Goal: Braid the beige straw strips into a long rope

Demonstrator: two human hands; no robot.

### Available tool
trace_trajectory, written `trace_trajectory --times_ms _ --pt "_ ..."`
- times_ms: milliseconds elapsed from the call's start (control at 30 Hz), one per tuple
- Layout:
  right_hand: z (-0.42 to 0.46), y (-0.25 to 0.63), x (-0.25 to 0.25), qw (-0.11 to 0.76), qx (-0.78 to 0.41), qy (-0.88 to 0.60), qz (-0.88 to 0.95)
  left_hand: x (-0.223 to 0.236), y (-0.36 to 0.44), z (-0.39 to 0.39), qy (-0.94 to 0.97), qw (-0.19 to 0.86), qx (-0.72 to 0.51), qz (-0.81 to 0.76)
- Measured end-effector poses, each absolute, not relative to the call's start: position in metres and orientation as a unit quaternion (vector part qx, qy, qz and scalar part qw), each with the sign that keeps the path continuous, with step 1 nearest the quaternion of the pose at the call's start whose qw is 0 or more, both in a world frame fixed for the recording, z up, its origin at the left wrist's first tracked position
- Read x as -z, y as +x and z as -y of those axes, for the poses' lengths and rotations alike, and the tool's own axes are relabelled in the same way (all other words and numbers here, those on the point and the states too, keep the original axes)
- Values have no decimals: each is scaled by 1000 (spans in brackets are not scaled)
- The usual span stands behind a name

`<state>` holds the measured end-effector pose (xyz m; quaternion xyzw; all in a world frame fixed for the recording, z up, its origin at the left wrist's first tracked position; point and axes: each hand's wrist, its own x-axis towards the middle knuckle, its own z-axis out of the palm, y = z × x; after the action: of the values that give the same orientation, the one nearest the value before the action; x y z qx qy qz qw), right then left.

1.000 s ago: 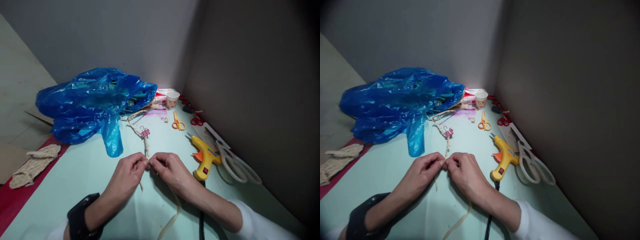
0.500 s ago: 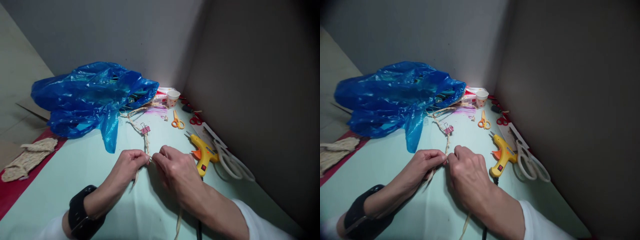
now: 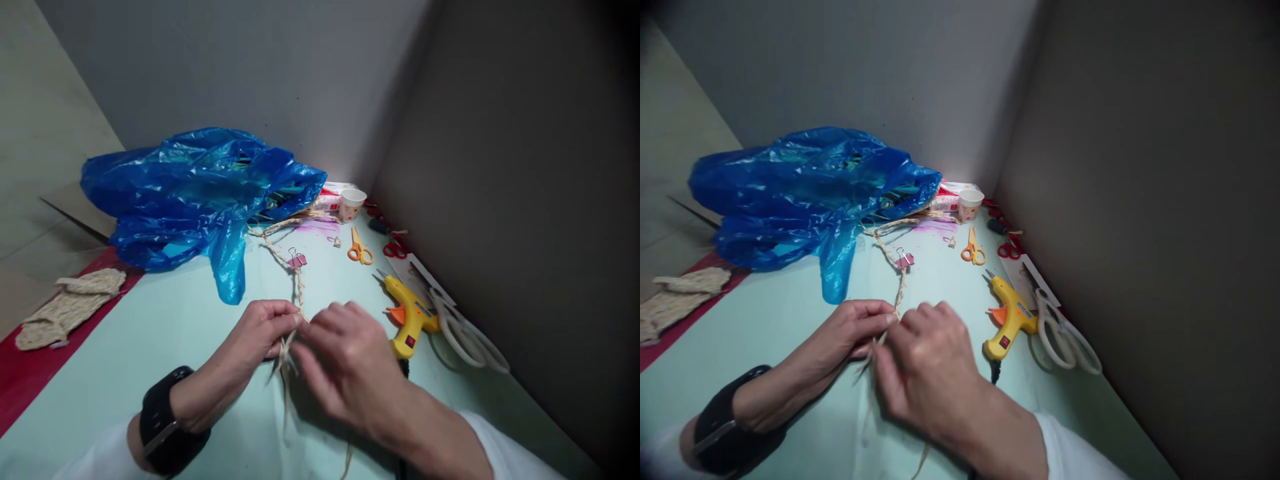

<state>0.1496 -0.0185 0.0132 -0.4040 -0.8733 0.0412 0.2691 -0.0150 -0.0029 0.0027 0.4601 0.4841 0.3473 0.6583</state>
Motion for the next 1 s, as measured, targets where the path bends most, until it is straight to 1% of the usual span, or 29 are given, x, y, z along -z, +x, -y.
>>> trace_trajectory --times_ms 67,100,167,200,233,267,300,400,433,567,700,800,1000 --pt "6 157 -23 340 -148 -473 799 -2 -14 3 468 650 -343 -492" --pt "-1 160 -25 342 -232 -490 768 -3 -13 3 472 644 -336 -498" --pt "-11 161 -23 289 -438 -460 716 -4 -12 3 484 633 -319 -513" --pt "-14 160 -19 256 -523 -431 689 -6 -11 3 491 625 -311 -521" --pt "-16 158 -15 233 -575 -410 669 -7 -11 3 502 611 -307 -529" --pt "-16 156 -12 223 -591 -405 662 -8 -11 3 520 592 -307 -534" --pt "-17 154 -9 223 -574 -413 671 -8 -11 3 540 567 -311 -538" --pt "-15 151 -7 236 -461 -441 733 -9 -13 4 603 490 -319 -543" --pt "-14 151 -8 238 -445 -441 743 -9 -13 5 617 469 -318 -546" --pt "-11 151 -9 271 -479 -455 700 -11 -14 7 650 415 -300 -561" --pt "-8 148 -1 308 -515 -468 649 -17 -13 11 691 347 -258 -579" --pt "-7 147 7 323 -511 -472 642 -20 -13 15 720 279 -218 -597" --pt "-8 145 10 352 -511 -453 640 -15 -9 25 772 191 -183 -578"
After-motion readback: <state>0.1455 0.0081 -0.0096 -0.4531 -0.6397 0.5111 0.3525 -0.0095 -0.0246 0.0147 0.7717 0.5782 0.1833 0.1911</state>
